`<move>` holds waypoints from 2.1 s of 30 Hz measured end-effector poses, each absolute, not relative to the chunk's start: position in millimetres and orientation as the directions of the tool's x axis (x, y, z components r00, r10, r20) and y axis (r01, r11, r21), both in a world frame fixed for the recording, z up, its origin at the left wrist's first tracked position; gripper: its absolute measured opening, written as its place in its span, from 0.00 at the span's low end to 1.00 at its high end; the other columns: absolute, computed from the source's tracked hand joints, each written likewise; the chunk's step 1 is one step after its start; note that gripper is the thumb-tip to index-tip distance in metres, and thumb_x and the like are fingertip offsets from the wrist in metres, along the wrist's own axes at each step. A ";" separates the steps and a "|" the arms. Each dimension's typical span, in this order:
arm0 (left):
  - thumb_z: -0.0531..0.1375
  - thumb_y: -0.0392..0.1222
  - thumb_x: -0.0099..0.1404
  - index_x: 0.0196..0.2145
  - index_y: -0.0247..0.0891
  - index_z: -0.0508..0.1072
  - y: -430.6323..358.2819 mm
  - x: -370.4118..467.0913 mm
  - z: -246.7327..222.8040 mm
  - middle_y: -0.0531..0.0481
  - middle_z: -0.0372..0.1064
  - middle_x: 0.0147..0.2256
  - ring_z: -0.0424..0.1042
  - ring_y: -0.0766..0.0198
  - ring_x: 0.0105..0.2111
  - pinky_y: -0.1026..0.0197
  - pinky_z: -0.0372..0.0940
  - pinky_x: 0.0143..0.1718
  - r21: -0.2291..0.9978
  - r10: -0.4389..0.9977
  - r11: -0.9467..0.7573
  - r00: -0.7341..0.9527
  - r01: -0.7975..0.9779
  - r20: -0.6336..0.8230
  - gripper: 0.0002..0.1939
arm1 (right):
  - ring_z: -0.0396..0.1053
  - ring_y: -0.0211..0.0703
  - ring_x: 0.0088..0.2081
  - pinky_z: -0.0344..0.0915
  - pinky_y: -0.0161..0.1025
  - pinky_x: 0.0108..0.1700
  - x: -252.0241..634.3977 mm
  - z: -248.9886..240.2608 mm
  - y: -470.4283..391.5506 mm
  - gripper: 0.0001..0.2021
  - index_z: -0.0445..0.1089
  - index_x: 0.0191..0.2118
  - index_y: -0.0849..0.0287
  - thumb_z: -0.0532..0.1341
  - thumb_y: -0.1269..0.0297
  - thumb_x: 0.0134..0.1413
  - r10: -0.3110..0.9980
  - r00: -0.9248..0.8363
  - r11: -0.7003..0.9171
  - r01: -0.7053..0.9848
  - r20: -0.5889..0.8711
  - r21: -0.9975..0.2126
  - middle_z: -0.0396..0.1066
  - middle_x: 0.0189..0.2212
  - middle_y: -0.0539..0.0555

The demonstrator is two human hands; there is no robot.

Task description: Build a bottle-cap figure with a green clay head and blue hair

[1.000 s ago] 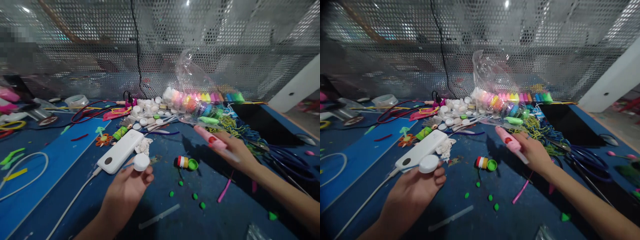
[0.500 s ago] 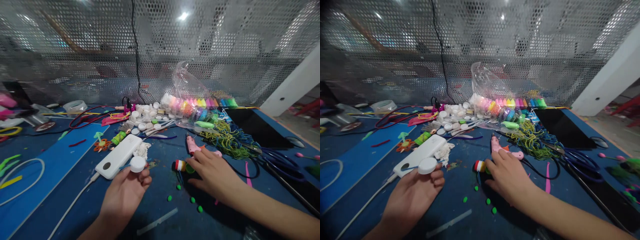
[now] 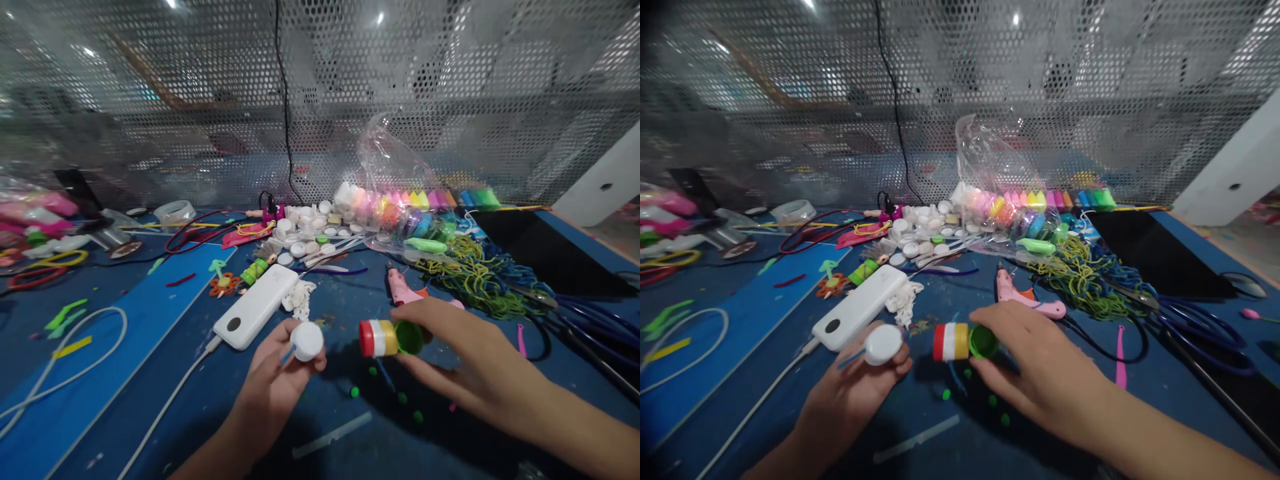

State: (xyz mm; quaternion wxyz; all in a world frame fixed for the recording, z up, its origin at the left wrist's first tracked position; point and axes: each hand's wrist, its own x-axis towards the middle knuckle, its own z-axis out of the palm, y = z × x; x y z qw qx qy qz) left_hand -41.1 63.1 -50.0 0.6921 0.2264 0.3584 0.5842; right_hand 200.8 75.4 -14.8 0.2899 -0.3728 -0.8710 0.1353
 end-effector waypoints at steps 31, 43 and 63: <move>0.70 0.45 0.51 0.33 0.37 0.74 48.9 -39.8 -54.3 0.49 0.68 0.33 0.67 0.66 0.30 0.66 0.63 0.30 0.926 0.967 0.133 0.250 -0.354 -0.043 0.14 | 0.69 0.39 0.39 0.66 0.36 0.42 190.2 -26.4 64.5 0.20 0.65 0.49 0.53 0.68 0.66 0.51 0.732 -0.524 0.644 0.325 0.435 -0.693 0.73 0.38 0.50; 0.69 0.43 0.52 0.34 0.38 0.75 48.2 -41.2 -55.1 0.49 0.68 0.34 0.68 0.65 0.31 0.65 0.63 0.31 0.933 0.967 0.112 0.254 -0.342 -0.023 0.13 | 0.70 0.40 0.41 0.66 0.37 0.44 193.4 -21.8 66.0 0.18 0.66 0.48 0.58 0.67 0.65 0.52 0.666 -0.562 0.732 0.367 0.490 -0.574 0.73 0.40 0.53; 0.68 0.34 0.52 0.37 0.43 0.77 47.1 -44.0 -56.3 0.47 0.70 0.36 0.70 0.62 0.34 0.62 0.65 0.34 0.974 0.954 -0.100 0.257 -0.204 0.152 0.14 | 0.73 0.42 0.39 0.70 0.37 0.42 194.6 -20.3 68.4 0.16 0.70 0.46 0.55 0.67 0.61 0.51 0.729 -0.513 0.651 0.315 0.453 -0.691 0.75 0.37 0.53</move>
